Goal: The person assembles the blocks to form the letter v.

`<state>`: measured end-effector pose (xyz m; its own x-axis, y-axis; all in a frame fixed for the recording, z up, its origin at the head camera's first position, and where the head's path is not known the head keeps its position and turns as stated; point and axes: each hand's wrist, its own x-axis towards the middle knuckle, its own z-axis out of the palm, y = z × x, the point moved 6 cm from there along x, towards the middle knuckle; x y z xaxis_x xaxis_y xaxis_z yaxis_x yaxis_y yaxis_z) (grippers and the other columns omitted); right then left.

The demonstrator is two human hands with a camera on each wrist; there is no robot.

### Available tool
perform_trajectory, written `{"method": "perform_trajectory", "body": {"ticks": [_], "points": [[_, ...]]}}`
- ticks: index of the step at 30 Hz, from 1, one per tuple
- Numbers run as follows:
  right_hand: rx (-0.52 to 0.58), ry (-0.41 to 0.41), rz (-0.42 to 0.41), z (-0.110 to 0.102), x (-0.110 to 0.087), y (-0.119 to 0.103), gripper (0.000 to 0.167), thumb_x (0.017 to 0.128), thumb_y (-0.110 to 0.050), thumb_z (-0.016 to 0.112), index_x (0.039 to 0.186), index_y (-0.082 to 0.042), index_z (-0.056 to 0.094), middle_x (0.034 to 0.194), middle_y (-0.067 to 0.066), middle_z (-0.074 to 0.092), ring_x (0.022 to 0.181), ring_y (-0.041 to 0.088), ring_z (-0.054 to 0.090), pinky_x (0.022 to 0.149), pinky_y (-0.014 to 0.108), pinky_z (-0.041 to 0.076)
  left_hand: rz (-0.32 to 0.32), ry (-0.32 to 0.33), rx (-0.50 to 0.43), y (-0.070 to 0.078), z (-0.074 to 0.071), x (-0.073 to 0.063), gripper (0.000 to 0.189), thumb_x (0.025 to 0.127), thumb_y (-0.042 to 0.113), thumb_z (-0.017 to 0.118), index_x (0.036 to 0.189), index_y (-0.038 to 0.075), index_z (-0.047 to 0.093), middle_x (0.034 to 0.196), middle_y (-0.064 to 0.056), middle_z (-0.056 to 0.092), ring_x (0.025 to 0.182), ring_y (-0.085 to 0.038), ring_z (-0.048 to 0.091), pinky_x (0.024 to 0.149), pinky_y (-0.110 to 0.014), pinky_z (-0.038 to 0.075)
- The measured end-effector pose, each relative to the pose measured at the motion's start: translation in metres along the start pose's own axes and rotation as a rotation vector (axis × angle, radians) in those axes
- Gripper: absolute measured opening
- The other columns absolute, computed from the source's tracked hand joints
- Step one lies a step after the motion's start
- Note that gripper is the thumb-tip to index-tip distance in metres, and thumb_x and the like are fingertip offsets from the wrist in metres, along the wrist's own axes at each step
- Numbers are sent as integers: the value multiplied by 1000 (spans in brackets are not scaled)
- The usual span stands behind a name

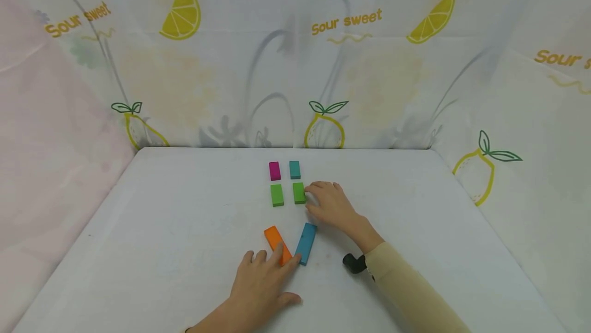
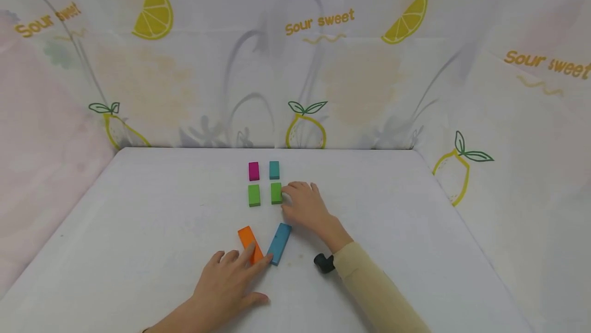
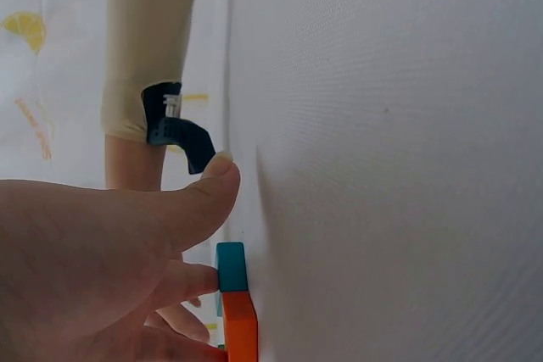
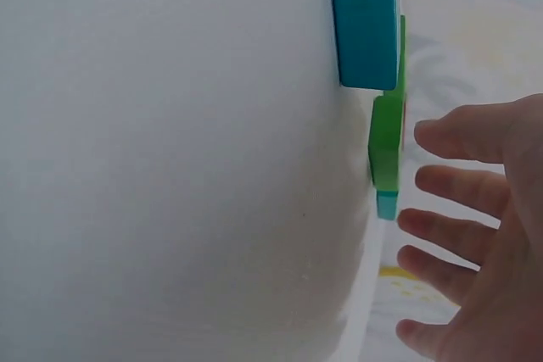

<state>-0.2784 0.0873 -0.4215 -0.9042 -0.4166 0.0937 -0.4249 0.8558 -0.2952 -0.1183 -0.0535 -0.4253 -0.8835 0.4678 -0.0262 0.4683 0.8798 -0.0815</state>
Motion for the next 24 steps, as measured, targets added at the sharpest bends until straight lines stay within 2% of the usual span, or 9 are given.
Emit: {"method": "perform_trajectory", "body": {"ticks": [6,14,24], "points": [[62,-5,-35,7,19,6,40,89,-22,69,127,-13,65,138,8,61,134,29,52,114,49,39,2,4,6,-1,0,-1,74,78,80,54,140,40,54,134,-3,60,81,-23,52,75,-39,39],[116,-80,-19,18,28,11,48,88,-26,71,133,-14,62,149,8,52,141,28,45,118,46,34,0,-17,-13,0,0,0,72,79,77,57,140,40,53,135,-3,59,86,-22,53,76,-39,39],[135,-100,-72,18,35,4,42,88,-19,71,128,-7,62,135,8,62,131,26,54,115,43,39,-8,-25,-5,-1,0,0,73,78,77,58,141,41,52,136,-2,58,84,-21,51,73,-37,38]]}}
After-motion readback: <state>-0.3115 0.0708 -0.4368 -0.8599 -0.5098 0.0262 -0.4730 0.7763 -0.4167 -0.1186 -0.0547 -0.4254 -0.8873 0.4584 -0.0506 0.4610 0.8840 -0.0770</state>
